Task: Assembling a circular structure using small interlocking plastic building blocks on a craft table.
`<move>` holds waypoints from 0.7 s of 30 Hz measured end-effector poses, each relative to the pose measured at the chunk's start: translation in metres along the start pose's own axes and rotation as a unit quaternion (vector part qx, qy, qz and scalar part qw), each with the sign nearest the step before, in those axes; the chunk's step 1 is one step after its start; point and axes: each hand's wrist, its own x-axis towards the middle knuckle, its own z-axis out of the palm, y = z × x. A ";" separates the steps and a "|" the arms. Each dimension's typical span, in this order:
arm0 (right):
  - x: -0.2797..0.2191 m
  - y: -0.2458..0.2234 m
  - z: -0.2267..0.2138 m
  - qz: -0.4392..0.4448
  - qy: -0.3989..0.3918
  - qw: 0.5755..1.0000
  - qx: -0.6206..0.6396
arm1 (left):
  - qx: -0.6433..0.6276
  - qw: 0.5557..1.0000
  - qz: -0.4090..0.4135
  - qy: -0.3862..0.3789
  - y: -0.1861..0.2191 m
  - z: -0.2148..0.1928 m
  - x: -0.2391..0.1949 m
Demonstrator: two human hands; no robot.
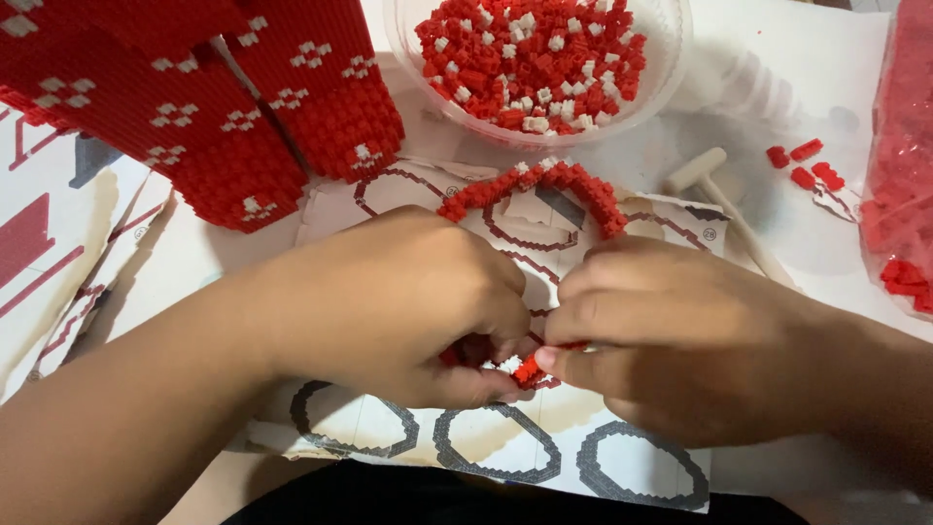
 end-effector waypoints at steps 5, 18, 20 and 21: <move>0.003 -0.003 0.000 -0.019 0.024 0.999 -0.020 | 0.015 1.000 0.002 0.011 0.000 0.002 -0.001; -0.020 0.002 -0.045 0.035 0.062 0.995 -0.064 | 0.002 1.000 -0.005 0.005 0.003 -0.002 -0.001; -0.029 -0.009 -0.056 0.084 0.063 0.989 -0.103 | -0.002 1.000 -0.001 0.005 0.004 -0.006 -0.002; -0.036 -0.013 -0.060 0.156 0.033 0.977 -0.144 | -0.020 1.000 -0.008 0.012 0.003 -0.008 -0.003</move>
